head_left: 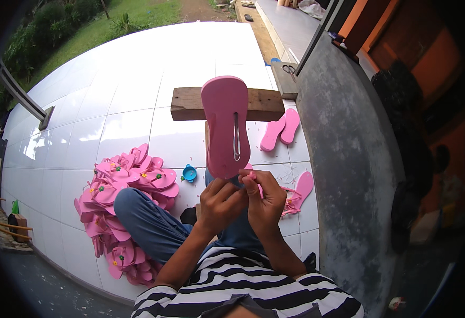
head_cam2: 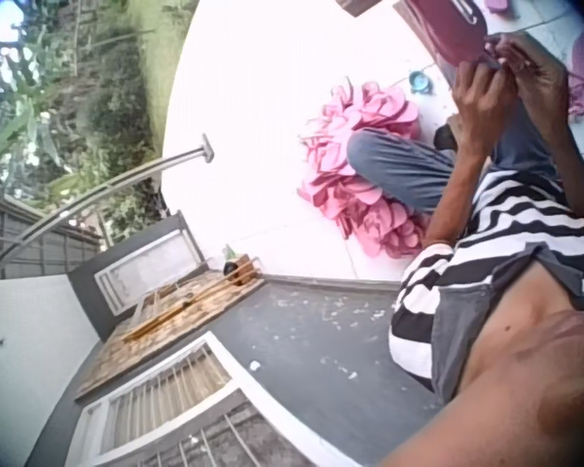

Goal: The person attaches pink straps to pink flip-flop soles using a fixed vertical metal tool on a wooden block. The person picks up a strap, loops it around the tool, pulls the sole down over the strap ends to secure them, and repeats this for multiple pairs, placing finished sandals on the floor.

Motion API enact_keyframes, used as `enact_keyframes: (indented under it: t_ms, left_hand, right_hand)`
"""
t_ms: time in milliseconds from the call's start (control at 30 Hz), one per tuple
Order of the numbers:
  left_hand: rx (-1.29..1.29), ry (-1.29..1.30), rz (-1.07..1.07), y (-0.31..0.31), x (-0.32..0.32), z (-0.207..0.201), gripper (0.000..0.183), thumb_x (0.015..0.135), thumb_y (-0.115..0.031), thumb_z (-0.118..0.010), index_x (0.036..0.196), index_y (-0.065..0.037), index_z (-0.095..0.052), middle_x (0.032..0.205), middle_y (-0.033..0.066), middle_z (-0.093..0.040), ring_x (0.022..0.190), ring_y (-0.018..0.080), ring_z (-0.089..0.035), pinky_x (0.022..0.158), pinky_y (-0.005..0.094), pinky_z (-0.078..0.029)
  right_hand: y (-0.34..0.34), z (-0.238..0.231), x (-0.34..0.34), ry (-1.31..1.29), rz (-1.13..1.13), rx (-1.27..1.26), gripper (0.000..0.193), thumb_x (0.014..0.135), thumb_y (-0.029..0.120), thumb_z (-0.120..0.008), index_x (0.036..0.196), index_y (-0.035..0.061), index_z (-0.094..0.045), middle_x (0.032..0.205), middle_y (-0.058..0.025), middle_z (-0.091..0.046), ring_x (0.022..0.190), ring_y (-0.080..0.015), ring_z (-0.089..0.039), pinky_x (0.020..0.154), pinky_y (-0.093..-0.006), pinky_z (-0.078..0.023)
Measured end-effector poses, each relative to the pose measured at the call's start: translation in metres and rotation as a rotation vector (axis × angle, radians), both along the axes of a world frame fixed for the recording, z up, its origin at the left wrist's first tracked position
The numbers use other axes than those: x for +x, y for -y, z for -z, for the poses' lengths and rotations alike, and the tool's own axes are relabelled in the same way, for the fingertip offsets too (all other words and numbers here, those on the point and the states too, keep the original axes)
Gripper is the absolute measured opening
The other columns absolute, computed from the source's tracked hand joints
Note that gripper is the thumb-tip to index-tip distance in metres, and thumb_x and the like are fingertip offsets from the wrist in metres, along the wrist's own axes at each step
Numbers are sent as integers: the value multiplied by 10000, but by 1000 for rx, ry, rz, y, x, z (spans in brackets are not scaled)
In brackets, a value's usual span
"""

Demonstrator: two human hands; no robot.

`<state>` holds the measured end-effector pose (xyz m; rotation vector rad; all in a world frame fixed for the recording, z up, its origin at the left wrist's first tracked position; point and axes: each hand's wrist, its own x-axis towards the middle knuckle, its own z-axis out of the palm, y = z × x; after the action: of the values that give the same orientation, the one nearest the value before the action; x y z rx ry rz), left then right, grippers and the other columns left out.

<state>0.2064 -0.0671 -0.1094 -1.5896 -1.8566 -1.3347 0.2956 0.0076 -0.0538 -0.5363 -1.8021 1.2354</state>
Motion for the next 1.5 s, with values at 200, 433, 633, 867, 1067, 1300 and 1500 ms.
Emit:
enact_keyframes:
  t_ms: [200, 433, 633, 867, 1067, 1300, 1500]
  left_hand:
    - [230, 118, 56, -2, -40, -33, 163, 817, -95, -665, 965, -35, -632, 964, 123, -646, 861, 282, -617, 744, 380, -503]
    - [25, 96, -32, -37, -130, -118, 418, 939, -309, -633, 1226, -18, -544, 1074, 163, -657, 1005, 302, -645, 842, 415, -502]
    - [-317, 394, 293, -55, -142, -138, 281, 932, -245, -653, 1099, -22, -623, 845, 114, -698, 784, 181, -680, 713, 330, -528]
    - [-301, 447, 328, -54, -138, -130, 225, 899, -197, -696, 1050, -36, -651, 853, 87, -701, 802, 135, -664, 724, 310, -528]
    - [-346, 385, 291, -53, -139, -139, 248, 887, -214, -711, 1029, -20, -648, 830, 69, -679, 766, 124, -644, 694, 295, -523]
    - [-327, 432, 330, -52, -143, -134, 227, 894, -214, -709, 1024, -35, -662, 803, 72, -694, 742, 116, -654, 681, 300, -529]
    - [-326, 451, 364, -54, -140, -136, 241, 911, -230, -682, 1018, -17, -645, 805, 46, -644, 735, 99, -596, 658, 276, -499]
  right_hand:
    - [-30, -4, -20, -194, -426, -411, 435, 1051, 348, -439, 782, 23, -544, 713, 3, -462, 661, -83, -414, 663, -252, -379]
    - [-63, 4, -32, -127, -840, -502, 466, 1039, 408, -441, 764, 42, -525, 697, 17, -430, 633, -74, -366, 598, -246, -320]
    - [-71, 16, -35, -116, -867, -374, 469, 1018, 433, -484, 763, 42, -525, 705, 27, -437, 631, -69, -353, 589, -252, -315]
    - [-62, 57, -74, 177, -815, -396, 377, 1018, 360, -512, 813, 46, -539, 667, 38, -406, 597, -65, -335, 569, -255, -282]
    - [-60, 63, -45, -336, -749, -761, 380, 1042, 300, -455, 737, 75, -474, 644, 33, -387, 578, -72, -331, 575, -248, -297]
    - [-72, 3, -35, -102, -893, -343, 451, 1040, 375, -454, 753, 31, -507, 673, 12, -436, 621, -94, -370, 592, -264, -318]
    - [-73, 8, -30, -31, -854, -237, 467, 1031, 399, -465, 748, 30, -503, 679, 2, -456, 642, -102, -397, 602, -276, -336]
